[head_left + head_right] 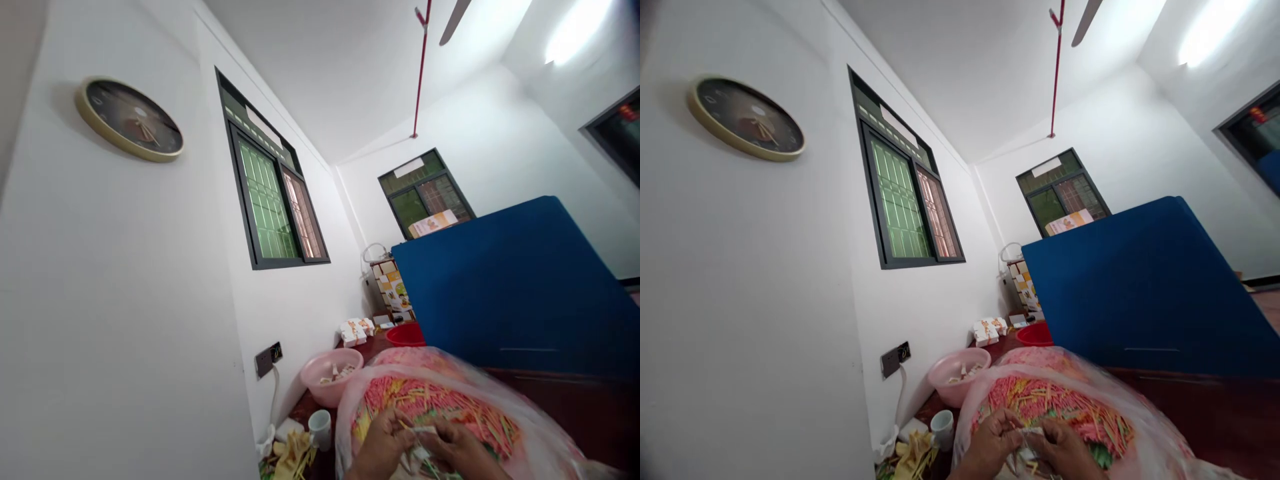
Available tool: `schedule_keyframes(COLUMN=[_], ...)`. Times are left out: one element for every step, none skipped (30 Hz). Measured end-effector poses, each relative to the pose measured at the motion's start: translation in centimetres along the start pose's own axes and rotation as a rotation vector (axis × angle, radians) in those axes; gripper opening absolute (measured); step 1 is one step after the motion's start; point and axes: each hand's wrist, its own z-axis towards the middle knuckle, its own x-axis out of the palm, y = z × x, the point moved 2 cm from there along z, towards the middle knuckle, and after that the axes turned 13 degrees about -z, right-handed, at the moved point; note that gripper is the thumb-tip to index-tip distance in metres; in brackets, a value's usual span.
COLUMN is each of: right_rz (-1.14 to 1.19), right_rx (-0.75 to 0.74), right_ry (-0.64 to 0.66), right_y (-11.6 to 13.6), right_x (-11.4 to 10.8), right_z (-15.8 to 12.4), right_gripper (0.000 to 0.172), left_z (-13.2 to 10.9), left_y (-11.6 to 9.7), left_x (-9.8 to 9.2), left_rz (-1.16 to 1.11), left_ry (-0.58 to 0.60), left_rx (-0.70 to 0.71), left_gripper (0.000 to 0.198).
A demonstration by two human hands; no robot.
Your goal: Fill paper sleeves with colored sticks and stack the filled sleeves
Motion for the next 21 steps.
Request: schedule_keyframes(right_rz=[-0.026,-0.064,-0.115,-0.171,-0.225,-0.274,-0.313,-0.349,-0.384,-0.411,-0.426,-0.43,-0.426,-0.414,-0.386,-0.339,-0.281,-0.223,-0.175,-0.144,-0.134], right_rx=[0.027,0.045,0.054,0.058,0.056,0.051,0.041,0.03,0.009,-0.018,-0.026,-0.019,-0.008,0.012,0.038,0.065,0.093,0.116,0.132,0.146,0.158], right_ry=[0.005,-0.002,-0.011,-0.017,-0.028,-0.032,-0.047,-0.065,-0.091,-0.115,-0.128,-0.136,-0.123,-0.107,-0.086,-0.062,-0.04,-0.017,0.006,0.022,0.036], right_y=[-0.4,-0.9,-1.3,-1.7,-2.0,-2.2,-2.4,-2.5,-2.7,-2.9,-3.2,-3.6,-4.1,-4.7,-5.3,-5.9,-6.5,-7.1,-7.6,-8.0,-8.4], right_x=[-0.1,-0.1,-0.2,-0.2,-0.3,-0.4,-0.5,-0.6,-0.8,-0.9,-0.9,-0.9,-0.8,-0.7,-0.4,-0.2,0.1,0.3,0.6,0.8,1.0], right_z=[-0.4,-0.8,-1.2,-1.6,-2.1,-2.5,-2.8,-3.1,-3.2,-3.3,-3.4,-3.3,-3.2,-3.2,-3.0,-2.9,-2.8,-2.6,-2.3,-2.1,-1.8], right_gripper=[0.062,0.06,0.058,0.056,0.056,0.056,0.055,0.055,0.055,0.055,0.055,0.055,0.054,0.053,0.051,0.048,0.044,0.041,0.041,0.041,0.043], left_z=[-0.4,-0.8,-1.2,-1.5,-1.8,-1.9,-2.0,-2.0,-1.8,-1.7,-1.4,-1.1,-0.9,-0.6,-0.4,-0.2,0.0,0.2,0.3,0.4,0.5], left_y=[0.4,0.9,1.3,1.7,2.1,2.4,2.7,3.1,3.6,4.2,4.9,5.6,6.4,7.1,7.9,8.5,9.1,9.6,10.0,10.3,10.6], left_x=[0.3,0.6,1.0,1.3,1.7,2.0,2.2,2.4,2.5,2.5,2.4,2.2,2.0,1.8,1.6,1.4,1.2,1.0,0.9,0.7,0.6], left_rz=[-0.019,-0.036,-0.044,-0.046,-0.04,-0.006,0.03,0.017,-0.006,-0.031,-0.054,-0.076,-0.094,-0.108,-0.114,-0.102,-0.098,-0.082,-0.049,-0.002,0.059], left_ry=[0.004,0.001,-0.004,-0.006,-0.014,-0.009,-0.003,-0.005,0.002,0.01,0.02,0.025,0.034,0.042,0.041,0.03,0.009,-0.014,-0.034,-0.047,-0.052], left_rx=[-0.01,-0.025,-0.049,-0.085,-0.119,-0.131,-0.101,-0.107,-0.13,-0.154,-0.176,-0.192,-0.205,-0.216,-0.222,-0.21,-0.201,-0.179,-0.136,-0.076,-0.003], left_gripper=[0.033,0.032,0.032,0.032,0.031,0.031,0.03,0.03,0.031,0.032,0.033,0.034,0.034,0.033,0.031,0.027,0.022,0.017,0.012,0.008,0.006])
